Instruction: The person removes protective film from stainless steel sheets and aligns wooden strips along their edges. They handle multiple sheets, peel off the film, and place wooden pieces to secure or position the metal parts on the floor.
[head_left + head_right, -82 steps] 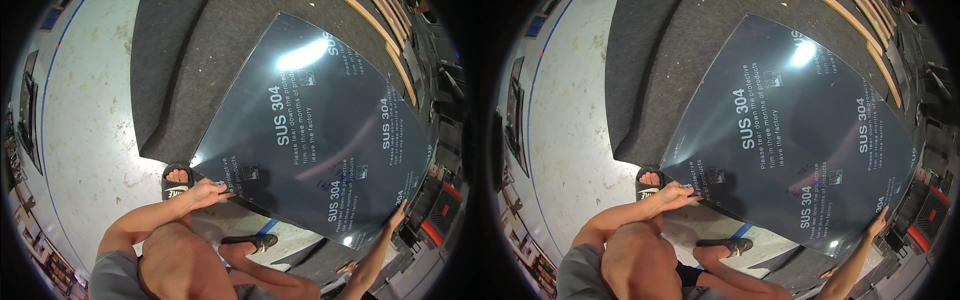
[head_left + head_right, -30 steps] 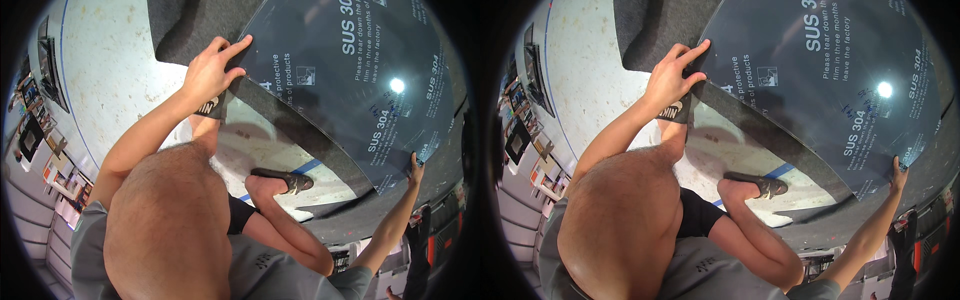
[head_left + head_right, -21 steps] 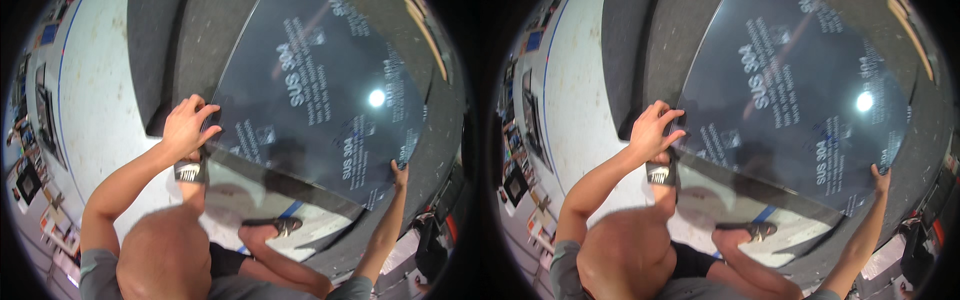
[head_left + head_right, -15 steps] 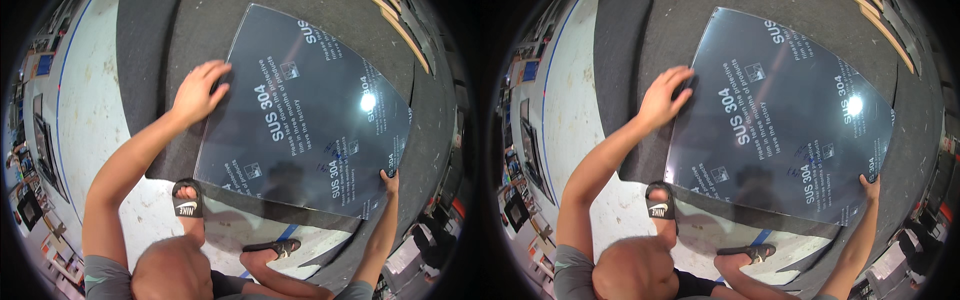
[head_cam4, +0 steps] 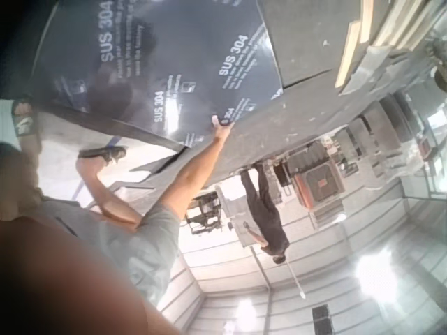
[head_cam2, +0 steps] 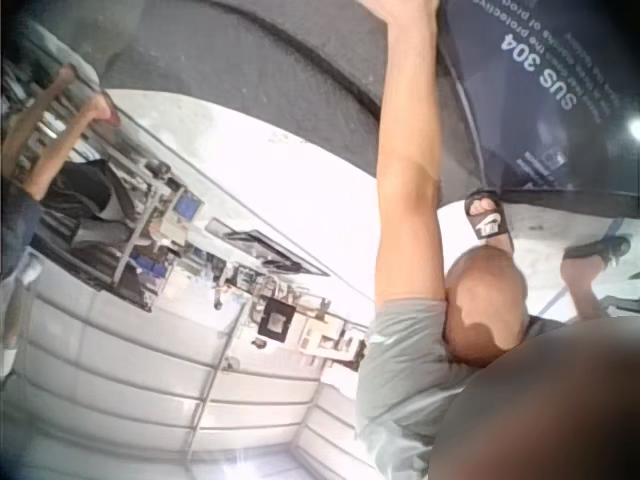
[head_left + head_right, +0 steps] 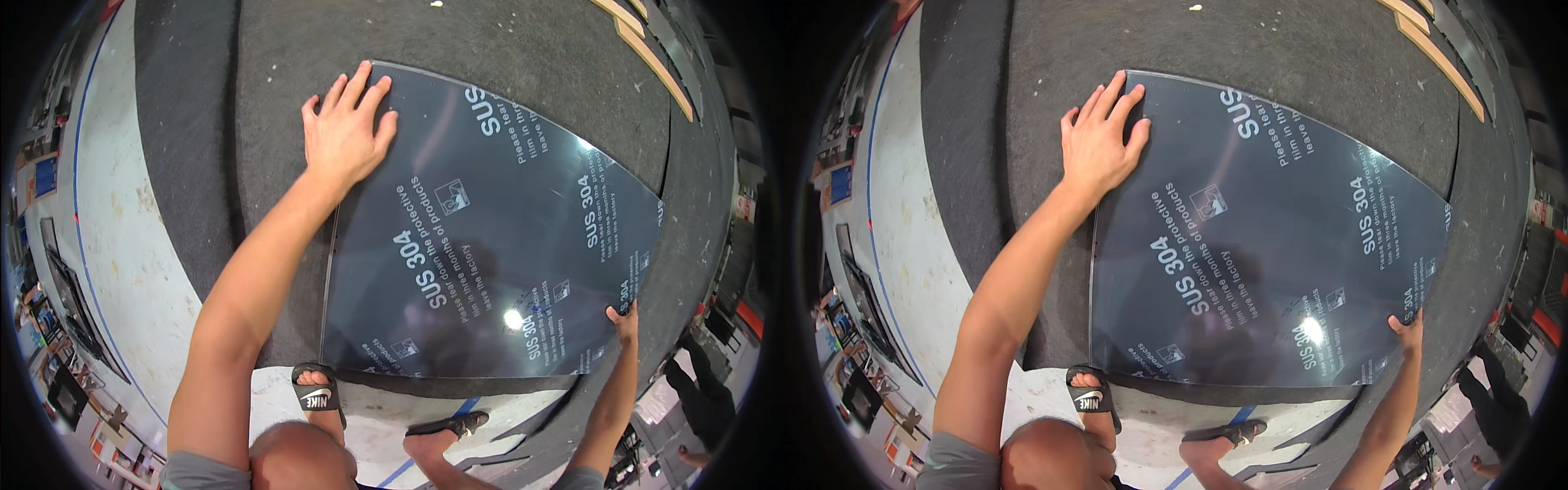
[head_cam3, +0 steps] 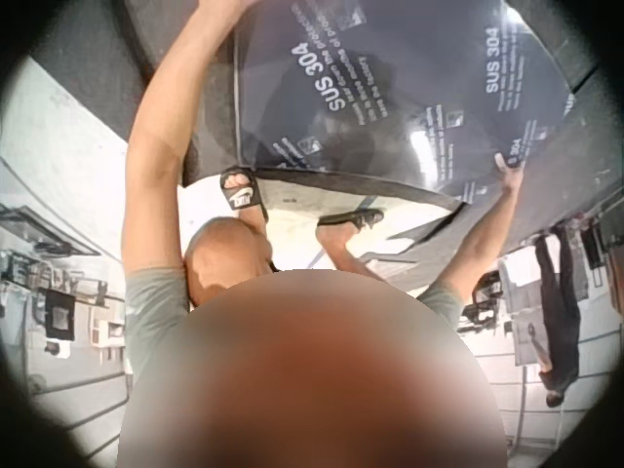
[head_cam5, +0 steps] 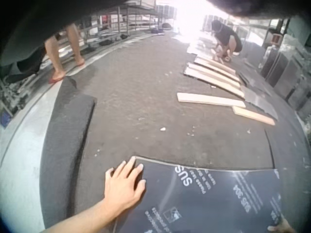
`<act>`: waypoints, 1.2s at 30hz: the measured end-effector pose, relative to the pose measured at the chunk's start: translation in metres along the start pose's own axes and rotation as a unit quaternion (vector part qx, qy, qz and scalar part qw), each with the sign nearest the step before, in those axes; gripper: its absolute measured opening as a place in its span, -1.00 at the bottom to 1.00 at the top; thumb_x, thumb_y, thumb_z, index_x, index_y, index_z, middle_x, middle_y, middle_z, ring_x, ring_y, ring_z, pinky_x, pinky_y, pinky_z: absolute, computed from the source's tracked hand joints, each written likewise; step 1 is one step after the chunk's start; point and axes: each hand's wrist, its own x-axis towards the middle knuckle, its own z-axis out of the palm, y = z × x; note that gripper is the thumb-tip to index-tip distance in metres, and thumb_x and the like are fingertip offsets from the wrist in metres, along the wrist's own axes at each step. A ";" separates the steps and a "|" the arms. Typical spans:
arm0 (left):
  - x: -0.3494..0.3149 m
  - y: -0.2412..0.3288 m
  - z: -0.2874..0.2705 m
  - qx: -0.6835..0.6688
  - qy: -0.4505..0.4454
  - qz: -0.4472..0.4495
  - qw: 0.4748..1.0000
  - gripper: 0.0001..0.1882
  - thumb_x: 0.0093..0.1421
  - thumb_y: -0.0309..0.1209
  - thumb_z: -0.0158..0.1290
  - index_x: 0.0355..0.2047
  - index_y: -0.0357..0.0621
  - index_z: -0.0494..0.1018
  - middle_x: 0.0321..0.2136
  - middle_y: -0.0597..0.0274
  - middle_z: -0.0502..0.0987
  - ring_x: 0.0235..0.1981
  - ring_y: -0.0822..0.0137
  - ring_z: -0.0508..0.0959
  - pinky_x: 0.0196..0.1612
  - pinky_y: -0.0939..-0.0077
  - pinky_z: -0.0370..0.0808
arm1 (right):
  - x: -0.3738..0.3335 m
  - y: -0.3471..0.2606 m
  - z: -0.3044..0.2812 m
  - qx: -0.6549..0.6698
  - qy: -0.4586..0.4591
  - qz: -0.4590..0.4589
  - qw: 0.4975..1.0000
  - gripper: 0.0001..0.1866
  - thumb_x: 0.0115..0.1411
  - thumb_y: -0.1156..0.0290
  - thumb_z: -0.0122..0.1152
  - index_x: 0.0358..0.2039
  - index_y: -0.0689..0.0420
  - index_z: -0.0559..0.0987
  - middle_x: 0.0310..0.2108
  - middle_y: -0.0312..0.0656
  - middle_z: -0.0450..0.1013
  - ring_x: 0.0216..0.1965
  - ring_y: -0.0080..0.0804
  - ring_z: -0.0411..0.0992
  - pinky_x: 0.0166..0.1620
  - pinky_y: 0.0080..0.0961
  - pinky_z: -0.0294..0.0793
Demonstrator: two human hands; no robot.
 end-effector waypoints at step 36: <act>-0.003 0.003 0.022 -0.046 -0.025 -0.045 0.998 -0.30 0.31 0.12 0.13 0.45 0.43 0.41 0.53 0.07 0.27 0.51 -0.16 0.28 0.46 -0.60 0.02 | -0.007 -0.005 -0.112 0.085 0.251 0.105 0.959 0.18 0.36 -0.58 -0.08 0.46 0.37 0.38 0.41 0.06 0.40 0.41 -0.08 0.37 0.45 -0.21 0.24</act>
